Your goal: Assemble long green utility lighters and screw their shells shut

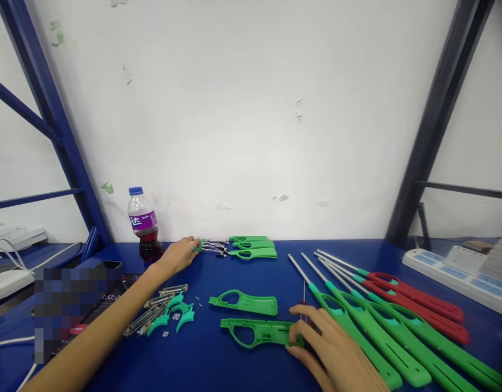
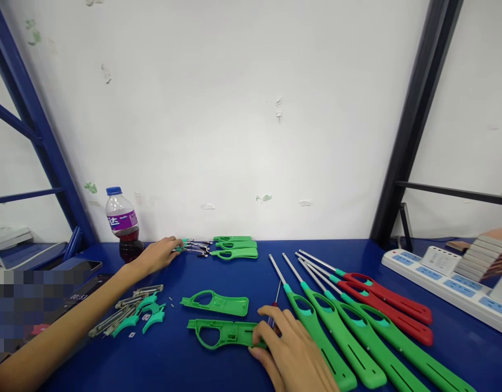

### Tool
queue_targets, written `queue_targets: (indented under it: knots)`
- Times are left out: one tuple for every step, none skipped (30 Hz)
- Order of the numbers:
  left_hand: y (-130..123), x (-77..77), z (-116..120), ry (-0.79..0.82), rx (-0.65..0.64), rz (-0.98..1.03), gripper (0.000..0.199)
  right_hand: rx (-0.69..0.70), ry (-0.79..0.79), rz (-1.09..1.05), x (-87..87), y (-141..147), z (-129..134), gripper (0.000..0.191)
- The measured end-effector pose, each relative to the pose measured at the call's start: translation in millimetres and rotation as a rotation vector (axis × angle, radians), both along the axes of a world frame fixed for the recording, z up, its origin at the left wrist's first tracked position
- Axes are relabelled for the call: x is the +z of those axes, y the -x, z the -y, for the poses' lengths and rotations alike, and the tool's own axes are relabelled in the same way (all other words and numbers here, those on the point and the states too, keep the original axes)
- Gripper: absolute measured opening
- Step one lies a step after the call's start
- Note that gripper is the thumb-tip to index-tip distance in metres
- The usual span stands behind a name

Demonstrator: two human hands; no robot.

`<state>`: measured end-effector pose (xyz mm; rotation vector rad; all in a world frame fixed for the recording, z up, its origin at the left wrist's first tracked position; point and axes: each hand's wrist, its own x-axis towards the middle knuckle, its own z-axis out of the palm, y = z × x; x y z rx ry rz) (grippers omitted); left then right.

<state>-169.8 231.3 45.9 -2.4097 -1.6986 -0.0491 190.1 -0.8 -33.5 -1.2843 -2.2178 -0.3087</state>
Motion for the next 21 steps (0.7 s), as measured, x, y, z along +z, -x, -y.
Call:
queue_targets:
  knots:
    - [2.4,-1.5,0.8,-0.007,-0.02,-0.001,0.037,0.006,0.005,-0.002,0.7,-0.1,0.2,0.011]
    - [4.3,-2.4,2.6,-0.014,-0.042,-0.002,0.038,0.011,0.009,-0.005,1.4,0.0,0.3,0.011]
    - [5.7,-2.5,5.2,-0.021,-0.063,-0.003,0.038,0.016,0.014,-0.008,2.1,0.2,0.2,0.011]
    - [6.7,-1.9,8.2,-0.028,-0.083,-0.005,0.038,0.022,0.019,-0.01,2.6,0.6,-0.1,0.012]
    - [7.4,-0.7,11.5,-0.036,-0.1,-0.005,0.038,0.027,0.024,-0.011,3.1,1.2,-0.5,0.012]
    - [8.0,1.1,14.7,-0.045,-0.114,-0.003,0.038,0.032,0.03,-0.012,3.5,1.8,-0.8,0.012]
    - [8.4,3.5,17.9,-0.057,-0.123,0.0,0.038,0.035,0.036,-0.013,3.9,2.6,-1.2,0.012]
    - [8.9,6.3,21.0,-0.072,-0.129,0.005,0.038,0.038,0.043,-0.015,4.4,3.4,-1.4,0.013]
    - [9.5,9.6,23.9,-0.088,-0.133,0.01,0.038,0.04,0.05,-0.017,4.9,4.1,-1.5,0.014]
    - [10.0,13.2,26.8,-0.106,-0.136,0.015,0.038,0.044,0.059,-0.018,5.7,4.8,-1.4,0.014]
    - [10.5,17.2,29.9,-0.124,-0.139,0.022,0.038,0.047,0.068,-0.02,6.5,5.3,-1.1,0.015]
    - [10.9,21.4,33.3,-0.143,-0.143,0.03,0.038,0.051,0.079,-0.021,7.5,5.6,-0.6,0.015]
    - [11.1,25.6,37.5,-0.161,-0.149,0.041,0.038,0.057,0.09,-0.022,8.6,5.9,0.1,0.016]
    - [10.8,29.7,42.8,-0.179,-0.156,0.057,0.038,0.061,0.1,-0.023,9.6,6.0,1.0,0.016]
    - [10.1,33.6,49.6,-0.195,-0.167,0.076,0.036,0.064,0.11,-0.025,10.5,6.1,1.9,0.016]
    - [8.8,36.9,58.0,-0.209,-0.181,0.099,0.034,0.066,0.119,-0.028,11.2,6.1,2.9,0.016]
    - [7.2,39.3,68.3,-0.221,-0.199,0.126,0.03,0.066,0.127,-0.03,11.8,6.2,3.9,0.016]
    - [5.2,40.7,80.5,-0.225,-0.223,0.154,0.027,0.067,0.136,-0.034,12.1,6.4,4.8,0.016]
    - [3.0,40.8,94.3,-0.228,-0.25,0.186,0.03,0.067,0.144,-0.037,12.2,6.6,5.6,0.016]
    - [0.9,39.2,109.3,-0.226,-0.273,0.219,0.036,0.066,0.153,-0.041,12.2,6.8,6.4,0.015]
    - [-0.8,35.7,125.1,-0.227,-0.292,0.252,0.04,0.065,0.161,-0.045,12.0,7.1,7.2,0.015]
